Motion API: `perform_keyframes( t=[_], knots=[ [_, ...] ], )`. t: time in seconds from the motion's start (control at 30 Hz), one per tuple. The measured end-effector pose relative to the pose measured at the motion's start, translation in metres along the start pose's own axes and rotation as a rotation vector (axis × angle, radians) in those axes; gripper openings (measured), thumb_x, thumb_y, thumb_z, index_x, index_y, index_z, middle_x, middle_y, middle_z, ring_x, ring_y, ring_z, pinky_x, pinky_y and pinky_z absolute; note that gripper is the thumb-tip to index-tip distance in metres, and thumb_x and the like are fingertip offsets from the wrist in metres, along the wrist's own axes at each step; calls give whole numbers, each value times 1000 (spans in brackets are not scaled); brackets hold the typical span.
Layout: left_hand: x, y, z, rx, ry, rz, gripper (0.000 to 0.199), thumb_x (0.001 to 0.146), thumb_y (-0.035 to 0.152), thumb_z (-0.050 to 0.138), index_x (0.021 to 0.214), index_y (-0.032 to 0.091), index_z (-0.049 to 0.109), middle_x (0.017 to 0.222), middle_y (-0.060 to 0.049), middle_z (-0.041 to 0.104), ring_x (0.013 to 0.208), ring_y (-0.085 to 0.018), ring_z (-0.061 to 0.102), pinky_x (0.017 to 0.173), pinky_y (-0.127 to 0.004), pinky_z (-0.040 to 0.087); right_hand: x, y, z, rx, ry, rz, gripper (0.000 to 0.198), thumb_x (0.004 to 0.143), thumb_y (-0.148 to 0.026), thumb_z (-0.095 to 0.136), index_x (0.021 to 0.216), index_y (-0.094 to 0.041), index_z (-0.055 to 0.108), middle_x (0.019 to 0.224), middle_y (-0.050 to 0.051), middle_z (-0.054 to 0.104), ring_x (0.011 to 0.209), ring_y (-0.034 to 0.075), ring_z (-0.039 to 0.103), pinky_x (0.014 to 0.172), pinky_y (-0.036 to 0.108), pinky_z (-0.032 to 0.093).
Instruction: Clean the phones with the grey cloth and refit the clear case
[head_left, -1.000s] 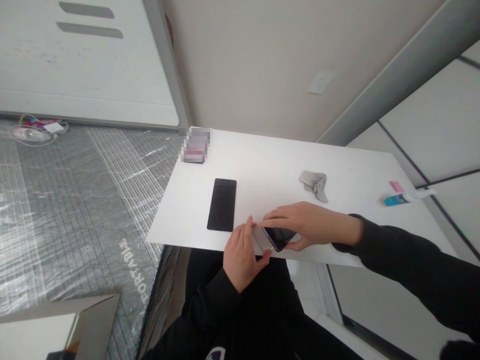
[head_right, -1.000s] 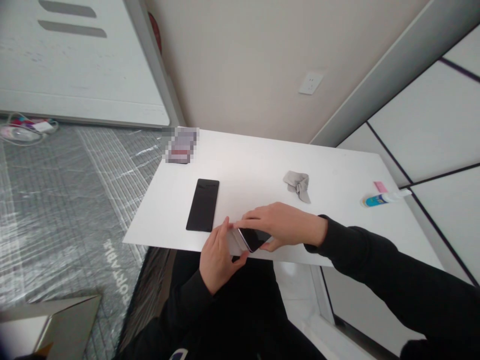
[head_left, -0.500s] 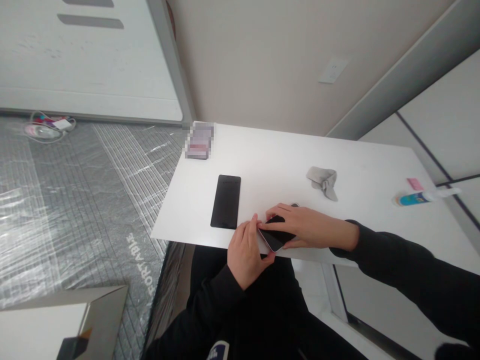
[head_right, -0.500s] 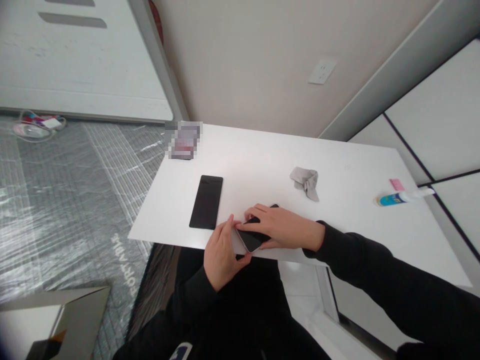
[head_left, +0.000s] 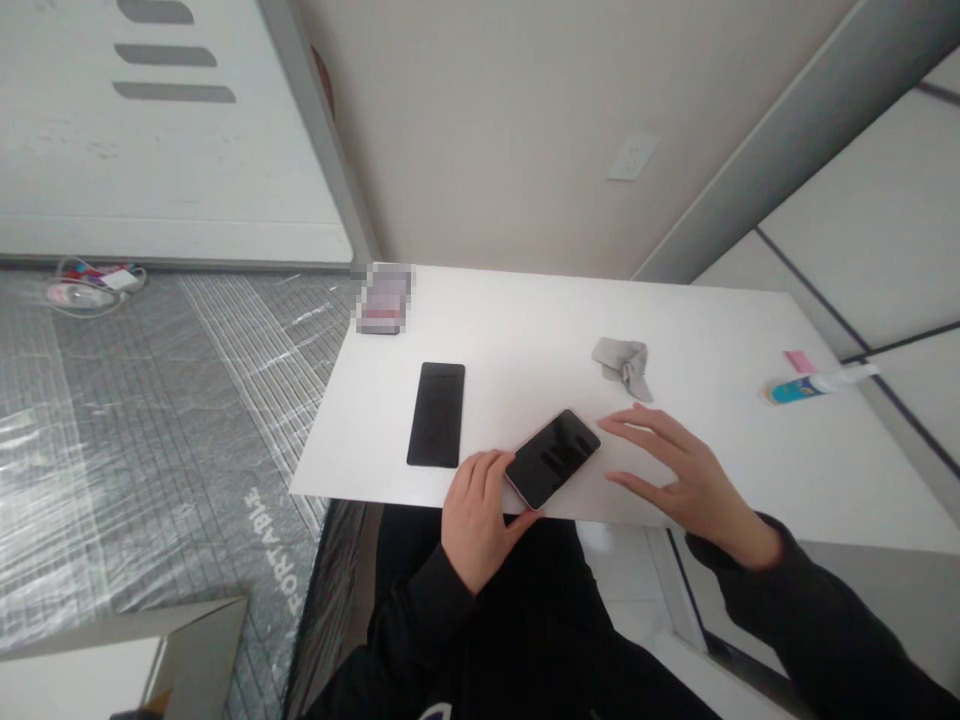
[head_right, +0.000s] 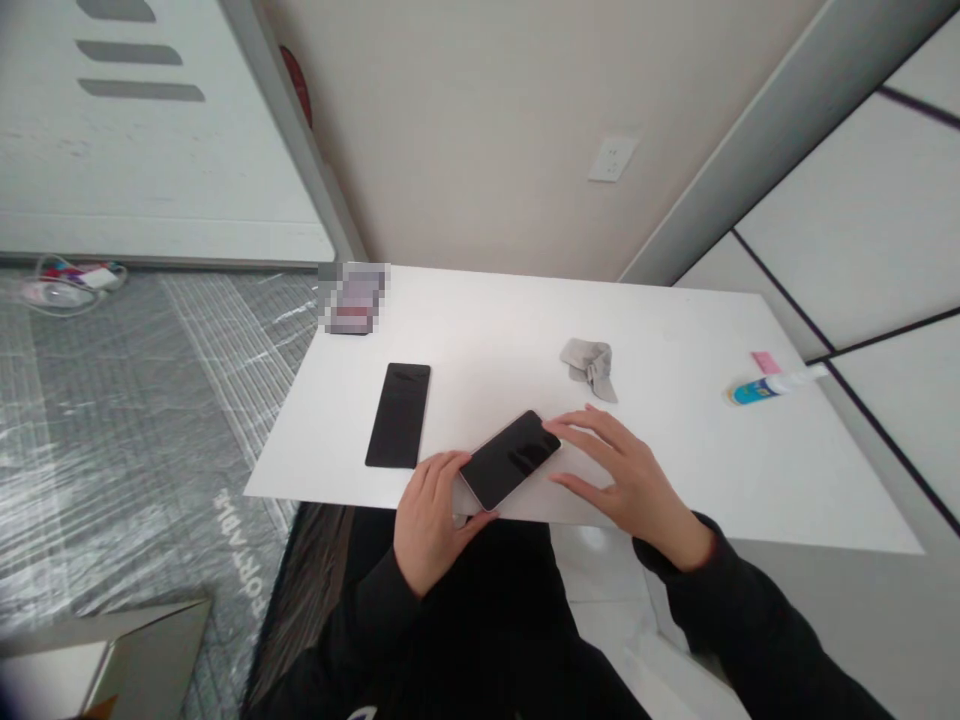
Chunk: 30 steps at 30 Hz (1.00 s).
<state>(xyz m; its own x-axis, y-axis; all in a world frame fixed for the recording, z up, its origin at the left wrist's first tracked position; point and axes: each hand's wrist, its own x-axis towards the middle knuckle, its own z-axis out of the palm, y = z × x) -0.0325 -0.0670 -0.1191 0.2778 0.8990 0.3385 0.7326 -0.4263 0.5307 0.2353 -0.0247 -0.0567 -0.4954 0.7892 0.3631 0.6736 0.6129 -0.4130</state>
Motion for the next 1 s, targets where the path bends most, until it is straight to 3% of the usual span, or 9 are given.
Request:
perform_keyframes(
  t=[0.1, 0.2, 0.4, 0.5, 0.6, 0.7, 0.83, 0.93, 1.0],
  knots=[
    [-3, 3, -5, 8, -27, 23, 75, 74, 50, 89, 129, 14, 54, 121, -15, 68, 115, -35, 64, 101, -51, 54, -41, -18, 11, -17, 137, 274, 28, 101, -36, 62, 126, -23, 65, 117, 12, 68, 108, 27, 68, 94, 43, 58],
    [-7, 7, -13, 14, -78, 22, 65, 81, 42, 84, 132, 16, 54, 119, -12, 70, 113, -33, 63, 99, -49, 54, -72, -46, 37, 20, 137, 477, 32, 98, -46, 64, 118, -22, 68, 111, 11, 71, 97, 28, 70, 85, 44, 60],
    [-7, 13, -24, 71, -160, -23, 57, 89, 36, 77, 139, 19, 58, 110, -10, 68, 105, -30, 63, 90, -47, 56, -87, -92, 61, 246, 20, 864, 43, 93, -54, 61, 120, -21, 70, 86, 5, 73, 67, 23, 65, 65, 40, 56],
    [-12, 19, -25, 65, -200, -31, 46, 92, 36, 73, 135, 21, 62, 110, -10, 68, 102, -29, 64, 87, -46, 57, -86, -98, 59, 501, -65, 1043, 41, 91, -58, 59, 104, -21, 72, 87, 7, 76, 71, 24, 70, 66, 39, 55],
    [-22, 26, -28, -48, -261, -88, 40, 95, 36, 69, 133, 23, 63, 108, -9, 69, 100, -28, 66, 89, -45, 57, -88, -95, 62, 852, -100, 1110, 47, 91, -62, 55, 108, -20, 71, 96, 10, 79, 80, 26, 74, 74, 40, 58],
    [-31, 29, -33, -240, -389, -267, 29, 95, 36, 66, 122, 23, 69, 93, -5, 69, 80, -22, 66, 78, -36, 56, -93, -91, 68, 1080, -85, 1105, 54, 90, -66, 58, 113, -19, 70, 98, 11, 79, 84, 26, 74, 79, 41, 58],
    [-31, 26, -33, -475, -608, -490, 21, 94, 37, 63, 102, 21, 72, 74, -1, 65, 60, -16, 60, 61, -27, 51, -99, -85, 76, 1200, -74, 1104, 56, 86, -70, 65, 107, -19, 71, 92, 10, 78, 83, 25, 74, 79, 40, 57],
    [-27, 22, -23, -614, -724, -479, 25, 96, 39, 54, 103, 19, 68, 73, 0, 69, 56, -15, 63, 54, -24, 49, -100, -82, 78, 1235, -86, 1102, 59, 82, -73, 68, 104, -19, 72, 90, 10, 78, 82, 25, 74, 78, 40, 56],
    [-25, 19, -16, -664, -746, -470, 27, 97, 41, 49, 92, 19, 64, 70, 0, 67, 54, -14, 62, 53, -24, 47, -99, -81, 78, 1254, -90, 1096, 60, 81, -74, 70, 103, -19, 73, 90, 10, 78, 81, 24, 74, 77, 39, 56]
  ],
)
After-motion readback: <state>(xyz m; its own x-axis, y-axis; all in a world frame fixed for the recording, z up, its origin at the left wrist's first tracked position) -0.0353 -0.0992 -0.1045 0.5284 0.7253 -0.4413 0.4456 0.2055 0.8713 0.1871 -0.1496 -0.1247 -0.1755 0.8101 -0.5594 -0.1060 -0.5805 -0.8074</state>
